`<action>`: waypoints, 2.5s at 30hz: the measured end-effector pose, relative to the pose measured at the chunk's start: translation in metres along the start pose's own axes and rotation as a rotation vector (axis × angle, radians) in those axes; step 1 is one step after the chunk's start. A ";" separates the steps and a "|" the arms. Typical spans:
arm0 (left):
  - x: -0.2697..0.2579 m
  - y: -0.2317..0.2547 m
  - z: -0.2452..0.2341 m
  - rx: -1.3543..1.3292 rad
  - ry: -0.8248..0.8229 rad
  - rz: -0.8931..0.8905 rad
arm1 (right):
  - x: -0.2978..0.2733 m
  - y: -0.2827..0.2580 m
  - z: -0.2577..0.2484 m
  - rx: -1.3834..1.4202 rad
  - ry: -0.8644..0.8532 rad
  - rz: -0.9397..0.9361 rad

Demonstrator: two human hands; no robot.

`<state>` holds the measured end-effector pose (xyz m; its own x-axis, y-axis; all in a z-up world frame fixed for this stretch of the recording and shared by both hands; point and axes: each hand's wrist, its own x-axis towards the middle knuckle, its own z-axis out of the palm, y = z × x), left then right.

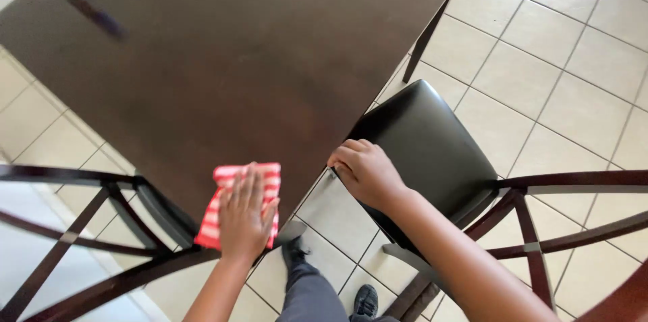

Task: Remove trays and a runner from a dining table, then spray and wipe the surface and a chair with cleaning spray and a cloth.

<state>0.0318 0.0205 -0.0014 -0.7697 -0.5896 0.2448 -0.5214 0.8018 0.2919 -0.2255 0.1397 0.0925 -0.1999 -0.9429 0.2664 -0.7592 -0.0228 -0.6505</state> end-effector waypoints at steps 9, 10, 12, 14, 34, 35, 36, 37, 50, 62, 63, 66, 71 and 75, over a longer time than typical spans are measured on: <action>0.063 0.066 0.042 0.102 -0.078 -0.142 | 0.021 0.000 0.017 0.102 0.005 -0.003; 0.085 0.068 0.056 0.246 -0.089 -0.101 | 0.026 0.006 0.017 0.088 0.006 -0.006; 0.128 0.077 0.082 0.370 -0.113 -0.042 | 0.030 0.022 0.010 0.064 0.007 0.017; 0.174 0.088 0.106 0.549 -0.078 0.066 | 0.032 0.037 -0.002 0.036 -0.009 0.100; 0.117 0.369 0.137 -1.128 -0.657 0.364 | -0.237 0.010 -0.253 -0.587 0.627 0.895; 0.103 0.387 0.139 -1.260 -0.782 0.324 | -0.256 0.011 -0.250 -0.664 0.683 0.920; 0.096 0.402 0.136 -1.264 -0.797 0.336 | -0.269 0.012 -0.246 -0.673 0.690 0.936; 0.089 0.416 0.135 -1.405 -1.011 0.194 | -0.281 0.015 -0.242 -0.548 0.759 0.968; 0.095 0.498 0.079 -1.617 -1.507 -0.226 | -0.323 0.027 -0.217 1.109 1.096 1.159; 0.120 0.587 0.100 -1.455 -1.372 -0.129 | -0.359 0.075 -0.263 1.005 1.274 1.013; 0.118 0.600 0.103 -1.452 -1.379 -0.119 | -0.369 0.078 -0.269 1.002 1.285 1.010; 0.109 0.640 0.114 -1.423 -1.386 -0.116 | -0.403 0.086 -0.289 0.973 1.340 1.019; 0.076 0.715 0.142 -1.447 -1.523 -0.043 | -0.481 0.094 -0.322 0.764 1.343 1.012; 0.047 0.765 0.152 -1.504 -1.689 0.056 | -0.569 0.098 -0.350 0.693 1.373 1.019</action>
<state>-0.4596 0.6209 0.0928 -0.7017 0.6697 -0.2431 -0.5548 -0.2997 0.7761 -0.4030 0.7900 0.1263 -0.9357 0.2159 -0.2791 0.2539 -0.1374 -0.9574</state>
